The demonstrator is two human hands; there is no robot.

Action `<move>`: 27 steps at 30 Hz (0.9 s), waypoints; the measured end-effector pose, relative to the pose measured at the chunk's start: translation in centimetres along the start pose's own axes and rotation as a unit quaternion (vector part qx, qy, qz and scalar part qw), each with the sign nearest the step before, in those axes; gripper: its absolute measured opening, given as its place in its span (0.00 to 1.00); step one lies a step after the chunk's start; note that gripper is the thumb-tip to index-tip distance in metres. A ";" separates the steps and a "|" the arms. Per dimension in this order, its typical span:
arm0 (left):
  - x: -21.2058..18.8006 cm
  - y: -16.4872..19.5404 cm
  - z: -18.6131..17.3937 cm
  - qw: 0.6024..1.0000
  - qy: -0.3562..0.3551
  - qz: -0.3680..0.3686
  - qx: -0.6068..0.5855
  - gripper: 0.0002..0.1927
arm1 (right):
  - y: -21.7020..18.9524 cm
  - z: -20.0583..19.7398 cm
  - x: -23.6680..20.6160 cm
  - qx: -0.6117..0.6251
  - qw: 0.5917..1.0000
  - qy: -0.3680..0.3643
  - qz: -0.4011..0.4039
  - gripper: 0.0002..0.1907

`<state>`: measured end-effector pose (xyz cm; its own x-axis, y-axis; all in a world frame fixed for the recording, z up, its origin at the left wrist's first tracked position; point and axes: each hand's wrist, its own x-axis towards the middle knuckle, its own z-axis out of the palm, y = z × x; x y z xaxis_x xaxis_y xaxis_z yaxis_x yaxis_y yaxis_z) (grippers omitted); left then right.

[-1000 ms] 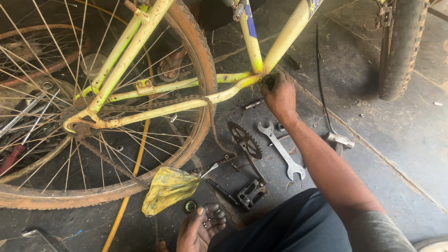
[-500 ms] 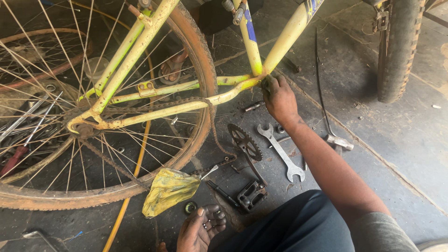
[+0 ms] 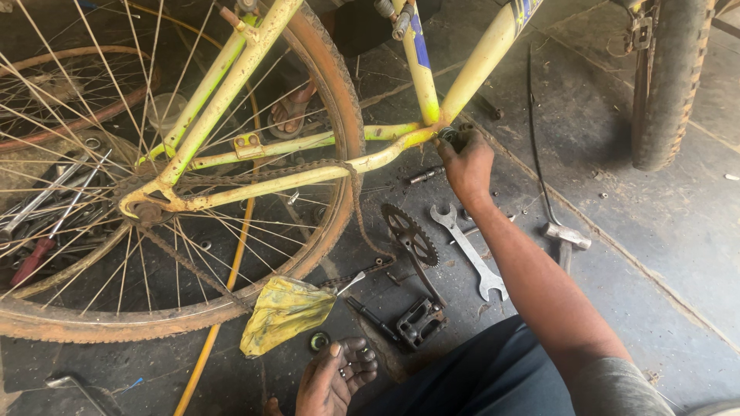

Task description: The person sits on the floor beside an upside-down bicycle and services the bottom bracket area. They press a bearing cup into the frame by hand, pack parts with grease from a small container, handle pedals and small hardware, and use a spanner to tighten a fitting on the frame.

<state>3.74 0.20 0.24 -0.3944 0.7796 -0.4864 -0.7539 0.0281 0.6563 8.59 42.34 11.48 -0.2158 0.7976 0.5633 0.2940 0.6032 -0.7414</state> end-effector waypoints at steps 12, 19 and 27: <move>-0.3 -0.1 0.6 1.000 0.010 0.003 0.001 0.30 | 1.0 -0.8 0.9 -0.180 0.969 -0.056 -0.156 0.17; -0.2 -0.1 0.6 1.000 -0.007 0.007 0.009 0.29 | 1.6 -2.0 1.8 -0.259 0.916 -0.110 -0.287 0.16; -0.2 -0.2 0.8 1.000 -0.011 0.008 0.006 0.30 | 1.0 -3.9 3.1 -0.322 0.824 -0.117 -0.450 0.14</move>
<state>4.37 0.53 0.62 -0.3952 0.7937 -0.4625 -0.7407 0.0225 0.6714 11.84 45.38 13.94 -0.7686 0.0527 0.6375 0.3336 0.8834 0.3292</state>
